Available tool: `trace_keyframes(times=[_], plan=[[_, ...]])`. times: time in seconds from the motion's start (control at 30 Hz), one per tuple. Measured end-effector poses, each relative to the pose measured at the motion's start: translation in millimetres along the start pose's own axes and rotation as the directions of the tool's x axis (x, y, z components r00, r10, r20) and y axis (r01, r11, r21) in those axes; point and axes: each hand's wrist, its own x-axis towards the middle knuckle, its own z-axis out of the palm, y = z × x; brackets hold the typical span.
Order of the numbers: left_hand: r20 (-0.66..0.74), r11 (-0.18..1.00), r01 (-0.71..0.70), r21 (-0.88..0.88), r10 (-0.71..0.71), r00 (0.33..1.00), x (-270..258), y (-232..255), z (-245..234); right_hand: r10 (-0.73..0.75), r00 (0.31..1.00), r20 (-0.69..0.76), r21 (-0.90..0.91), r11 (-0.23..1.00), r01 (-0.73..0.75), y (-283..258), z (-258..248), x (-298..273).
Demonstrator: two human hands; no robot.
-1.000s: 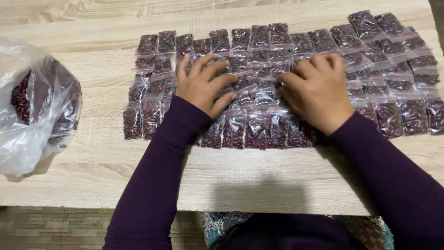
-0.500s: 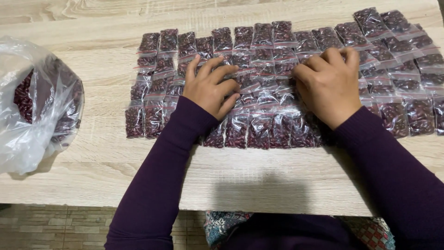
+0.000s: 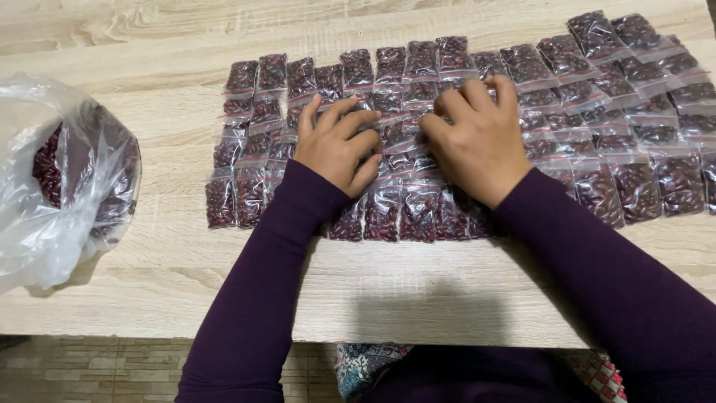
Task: Organizing and flattening numerous small plastic bags filled with red beans on a wooden table to create an even layer.
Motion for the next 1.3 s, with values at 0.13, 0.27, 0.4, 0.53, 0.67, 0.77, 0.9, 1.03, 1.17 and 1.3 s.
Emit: trace_keyframes(times=[0.13,0.27,0.4,0.53,0.67,0.77,0.9,1.03,1.17,1.3], plan=[[-0.006,1.0,-0.009,0.009,0.009,1.0,-1,-2,2,-0.007,1.0,-0.004,-0.034,0.999,0.007,5,0,0],[-0.001,1.0,-0.008,0.006,0.008,1.0,-2,-2,2,0.01,1.0,0.029,0.077,0.997,-0.012,10,0,-4],[-0.012,1.0,-0.009,0.019,0.009,1.0,-3,-5,5,0.179,0.955,0.237,0.277,0.93,-0.243,35,-15,-3],[-0.03,1.0,0.011,-0.022,-0.011,0.999,-1,-2,1,0.231,0.971,0.053,0.299,0.924,-0.236,119,0,-35],[-0.029,0.999,0.015,-0.036,-0.016,0.999,-1,-3,3,0.424,0.844,0.329,0.195,0.844,-0.5,142,-4,-41],[-0.015,0.999,0.007,-0.042,-0.007,1.0,-1,-3,2,0.415,0.715,0.562,0.178,0.784,-0.595,131,-6,-31],[-0.012,0.998,0.023,-0.065,-0.024,1.0,-1,-1,-4,0.363,0.633,0.684,0.159,0.773,-0.615,128,6,-33],[-0.022,0.999,0.015,-0.046,-0.017,1.0,-1,-3,-4,0.349,0.654,0.671,0.186,0.775,-0.604,129,8,-35],[-0.015,0.999,0.018,-0.043,-0.018,1.0,-2,-4,-3,0.318,0.711,0.628,0.293,0.75,-0.594,122,-1,-29],[0.012,0.997,0.04,-0.065,-0.04,0.999,-2,-3,-7,0.207,0.69,0.694,0.368,0.722,-0.586,101,-15,-13]])
